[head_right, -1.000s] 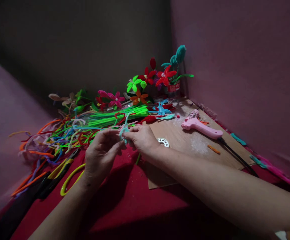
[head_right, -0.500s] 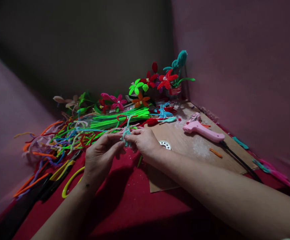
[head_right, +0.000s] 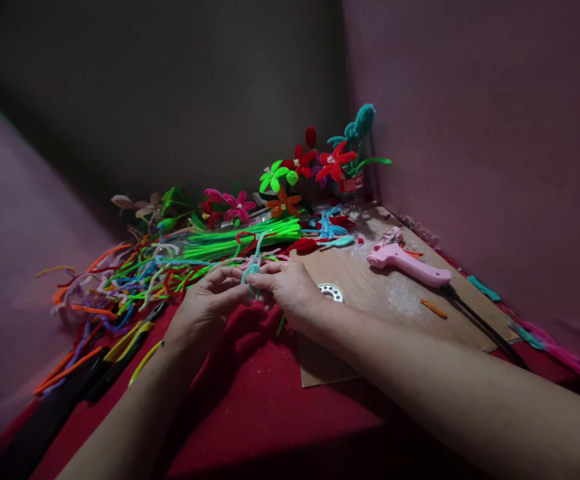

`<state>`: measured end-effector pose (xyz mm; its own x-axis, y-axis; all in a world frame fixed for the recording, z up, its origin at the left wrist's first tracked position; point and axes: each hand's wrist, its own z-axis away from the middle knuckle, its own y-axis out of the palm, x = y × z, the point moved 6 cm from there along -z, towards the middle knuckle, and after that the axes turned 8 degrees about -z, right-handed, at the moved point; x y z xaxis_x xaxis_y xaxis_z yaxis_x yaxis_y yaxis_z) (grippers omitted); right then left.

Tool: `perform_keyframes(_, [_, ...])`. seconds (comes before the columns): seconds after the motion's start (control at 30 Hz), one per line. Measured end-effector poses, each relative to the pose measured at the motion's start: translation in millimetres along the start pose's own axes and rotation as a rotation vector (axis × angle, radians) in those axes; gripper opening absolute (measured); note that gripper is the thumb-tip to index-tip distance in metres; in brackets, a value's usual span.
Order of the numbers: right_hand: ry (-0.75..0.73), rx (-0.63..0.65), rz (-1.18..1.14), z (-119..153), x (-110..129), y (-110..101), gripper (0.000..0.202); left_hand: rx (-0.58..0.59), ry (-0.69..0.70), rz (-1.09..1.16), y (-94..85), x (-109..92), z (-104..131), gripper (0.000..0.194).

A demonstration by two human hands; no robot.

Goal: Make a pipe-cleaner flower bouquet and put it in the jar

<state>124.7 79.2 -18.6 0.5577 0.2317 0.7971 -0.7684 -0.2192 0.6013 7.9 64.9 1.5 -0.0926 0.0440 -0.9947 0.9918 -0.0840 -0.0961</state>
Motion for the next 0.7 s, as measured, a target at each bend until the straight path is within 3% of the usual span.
perform_keyframes(0.17, [0.029,-0.019,-0.079,-3.3,0.2,-2.3,0.010,0.086,0.009,0.002,7.1,2.1,-0.3,0.014])
perform_keyframes(0.33, [0.072,-0.011,-0.224,-8.6,-2.5,-4.0,0.007,0.097,0.051,-0.048,10.6,-0.5,-1.5,0.025])
perform_keyframes(0.5, [0.128,-0.045,-0.285,-9.9,-6.2,-6.2,0.006,0.083,0.069,-0.164,13.2,-0.6,-0.2,0.013])
perform_keyframes(0.7, [0.134,-0.040,-0.259,-9.8,-4.7,-3.6,0.004,0.150,0.061,-0.201,14.9,-1.4,0.9,0.007])
